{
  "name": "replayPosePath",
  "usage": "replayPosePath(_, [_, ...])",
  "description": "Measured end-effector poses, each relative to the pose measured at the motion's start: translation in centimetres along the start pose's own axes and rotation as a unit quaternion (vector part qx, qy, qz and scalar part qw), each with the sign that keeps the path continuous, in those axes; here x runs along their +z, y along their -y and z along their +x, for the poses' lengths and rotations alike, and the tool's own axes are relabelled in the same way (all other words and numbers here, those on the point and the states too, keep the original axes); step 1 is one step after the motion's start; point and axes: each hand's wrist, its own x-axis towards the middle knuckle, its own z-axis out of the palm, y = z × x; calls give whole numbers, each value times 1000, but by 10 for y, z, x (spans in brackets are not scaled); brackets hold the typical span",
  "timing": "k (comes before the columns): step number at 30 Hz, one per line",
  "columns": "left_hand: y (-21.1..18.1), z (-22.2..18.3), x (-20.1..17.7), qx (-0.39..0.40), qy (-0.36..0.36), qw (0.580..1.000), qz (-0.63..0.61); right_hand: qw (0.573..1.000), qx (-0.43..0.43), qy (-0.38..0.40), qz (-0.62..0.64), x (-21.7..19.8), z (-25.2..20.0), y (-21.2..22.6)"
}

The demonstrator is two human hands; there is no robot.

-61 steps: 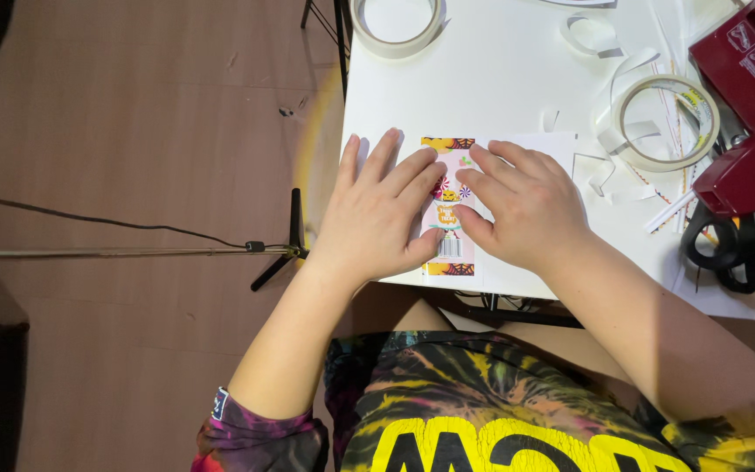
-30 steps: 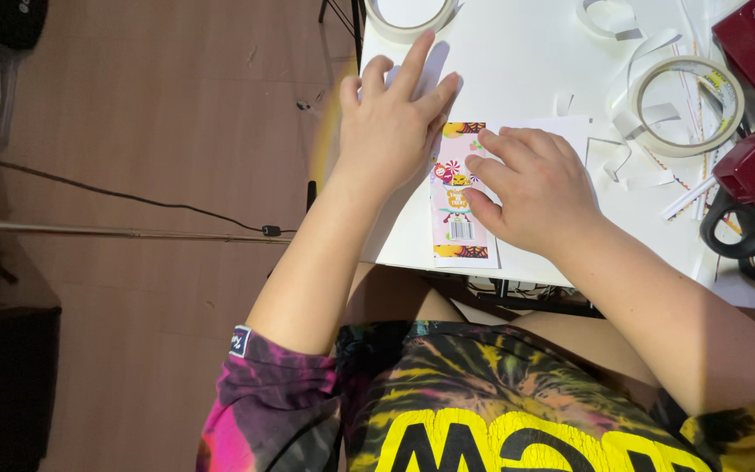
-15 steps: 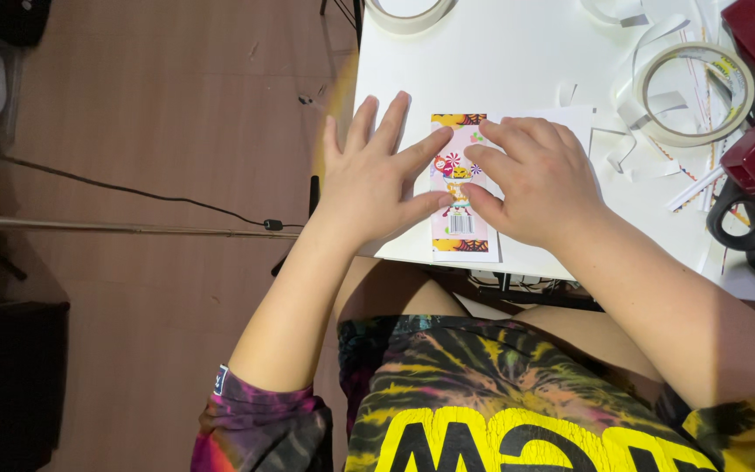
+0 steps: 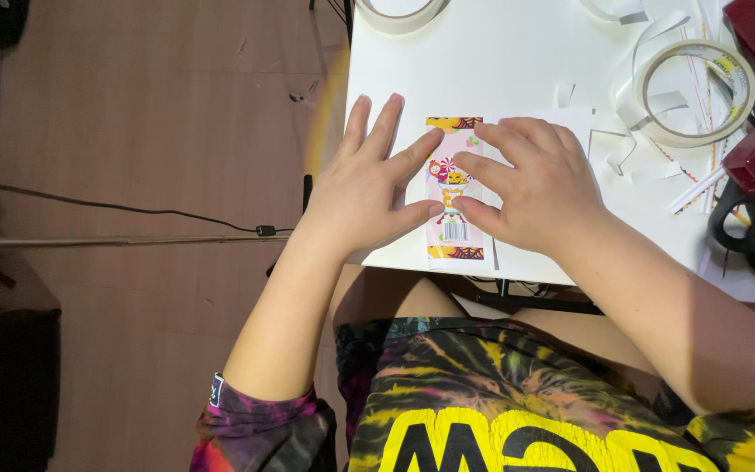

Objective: The person seals the edges of printed paper packets using a crimping tool and trims the excess edges with scissors.

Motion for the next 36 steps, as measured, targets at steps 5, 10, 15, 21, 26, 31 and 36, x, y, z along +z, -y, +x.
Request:
replayPosePath(5, [4,0,3,7,-1,1000,-17,1000,6,4,-6,-2,2,2])
replayPosePath(10, [2,0,-1,21,-3,999,-24,1000,14,1,-5,-4,4,3])
replayPosePath(15, [-3,1,-8,-21,43,998,-49,1000,14,-4,-17,-5,4,4])
replayPosePath(21, [-13,8,-9,-55,-8,998,-38,1000,13,-11,-14,-5,4,4])
replayPosePath(26, [-5,27,8,-63,-108,992,-3,1000,13,-16,-21,-4,4,3])
replayPosePath(31, [3,47,10,-119,-149,982,10,1000,12,-6,-18,-2,1,3])
replayPosePath(36, [5,62,14,-160,-169,972,33,1000,11,0,-13,0,1,2])
